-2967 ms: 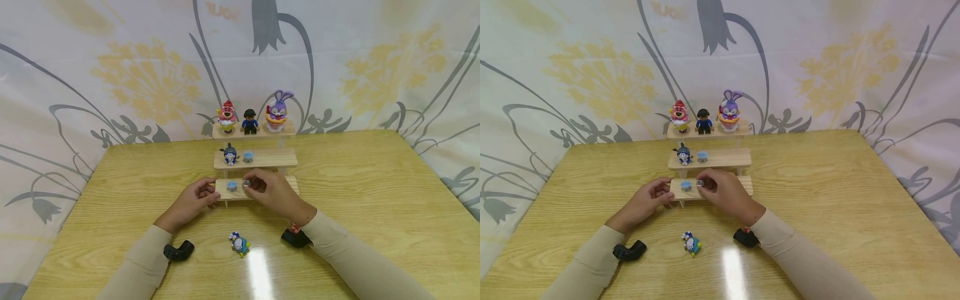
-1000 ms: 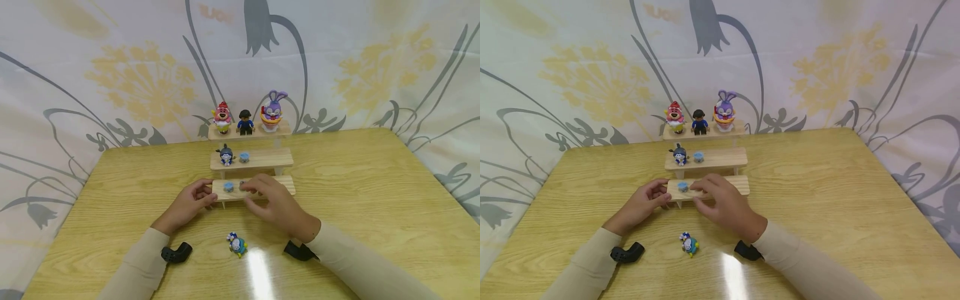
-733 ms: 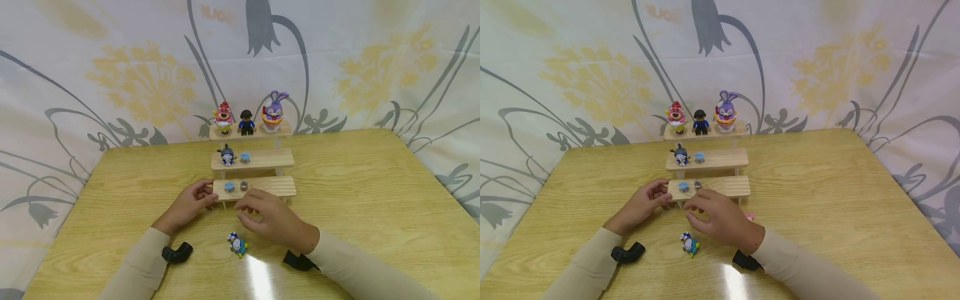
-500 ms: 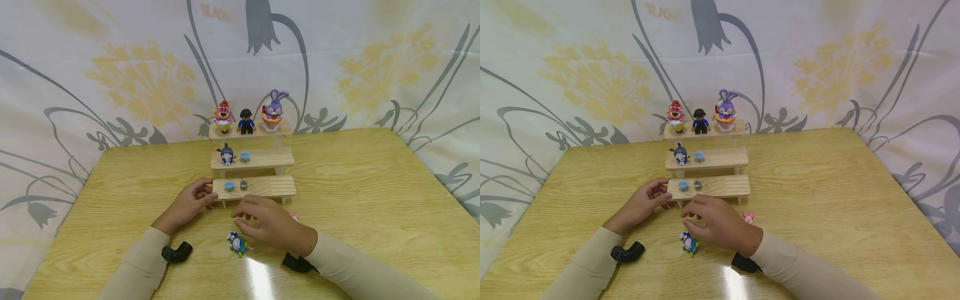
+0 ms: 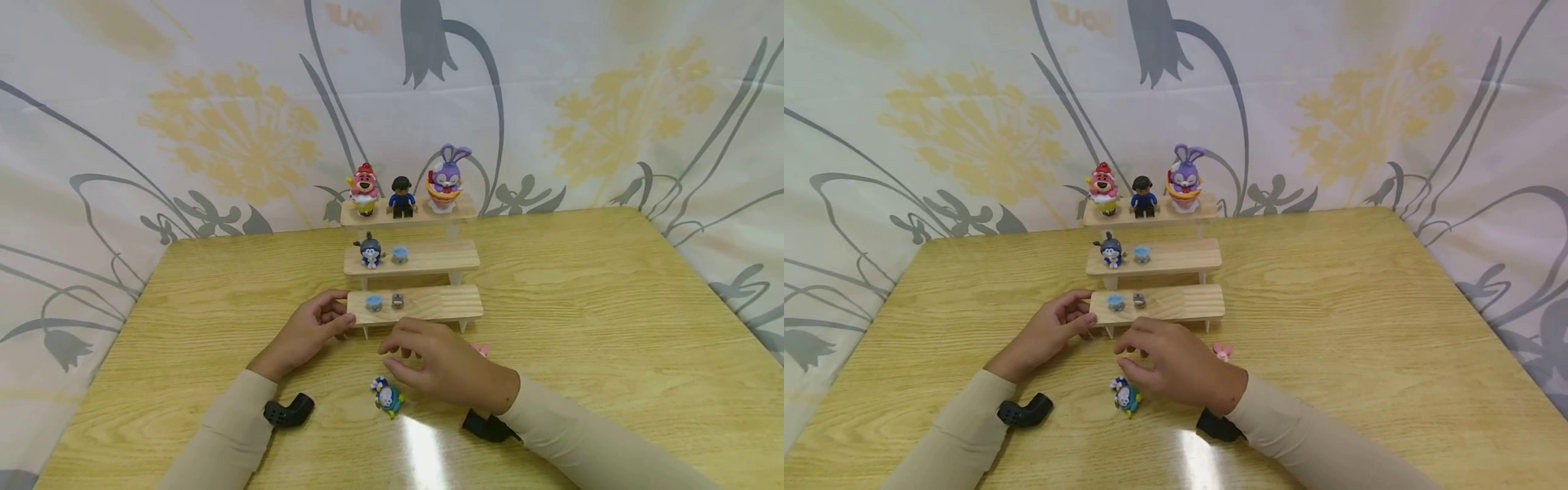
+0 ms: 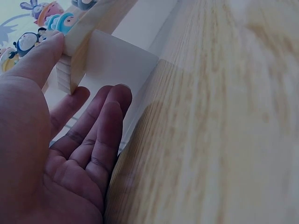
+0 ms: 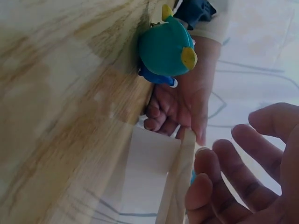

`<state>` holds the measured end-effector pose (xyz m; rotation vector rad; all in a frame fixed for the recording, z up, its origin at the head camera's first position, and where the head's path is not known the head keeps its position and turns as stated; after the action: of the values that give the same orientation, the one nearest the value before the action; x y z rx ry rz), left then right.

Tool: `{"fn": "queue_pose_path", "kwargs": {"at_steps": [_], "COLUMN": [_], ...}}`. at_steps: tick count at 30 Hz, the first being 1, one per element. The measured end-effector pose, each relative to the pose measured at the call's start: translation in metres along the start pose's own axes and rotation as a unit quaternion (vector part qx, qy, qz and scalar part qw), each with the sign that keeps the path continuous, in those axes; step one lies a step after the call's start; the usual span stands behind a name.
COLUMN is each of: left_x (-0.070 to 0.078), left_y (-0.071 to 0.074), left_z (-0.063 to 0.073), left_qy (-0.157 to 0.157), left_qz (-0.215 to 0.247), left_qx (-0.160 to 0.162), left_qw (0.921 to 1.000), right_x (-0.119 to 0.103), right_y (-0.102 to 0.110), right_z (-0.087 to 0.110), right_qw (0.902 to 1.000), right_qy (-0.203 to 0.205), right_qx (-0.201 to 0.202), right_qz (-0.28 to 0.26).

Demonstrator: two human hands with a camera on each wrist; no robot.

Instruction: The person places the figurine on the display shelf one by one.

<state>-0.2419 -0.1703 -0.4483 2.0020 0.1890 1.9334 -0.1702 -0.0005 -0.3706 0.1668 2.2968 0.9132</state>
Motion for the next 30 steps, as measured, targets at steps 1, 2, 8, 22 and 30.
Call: {"fn": "queue_pose_path", "kwargs": {"at_steps": [1,2,8,22,30], "left_x": [0.000,0.000,0.000,-0.001,0.000], "left_y": [0.000,0.000,0.000,0.000,0.000], "left_z": [0.000,0.000,-0.001,-0.001,0.000], "left_qy": [-0.001,-0.001,-0.003,-0.004,0.002], "left_qz": [0.000,0.000,0.000,0.000,0.000], "left_qx": [-0.001,-0.001,-0.002,-0.006,-0.005], "left_qw": [1.0000,1.0000,1.0000,1.0000,1.0000], "right_x": [0.001,0.002,0.003,0.001,0.001], "right_y": [0.000,-0.001,-0.008,-0.023,-0.031], "right_z": [0.000,0.000,0.002,0.007,0.013], "right_qw": [1.0000,0.9999,0.9990,0.9954,0.9902], "right_qy": [-0.004,-0.008,-0.018,-0.019,-0.028], "right_qx": [-0.003,-0.007,-0.038,-0.090,-0.135], "right_qz": [0.002,0.003,0.016,0.025,0.024]}}
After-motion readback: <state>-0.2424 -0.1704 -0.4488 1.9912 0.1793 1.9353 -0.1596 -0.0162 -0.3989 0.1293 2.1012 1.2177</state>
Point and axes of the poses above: each hand's wrist, its own z-axis away from the middle knuckle, its own y-axis out of the back of the hand, x = y × z, the point moved 9 cm from there along -z, towards the middle knuckle, and after that the axes turned 13 degrees about x, right-handed, at the moved point
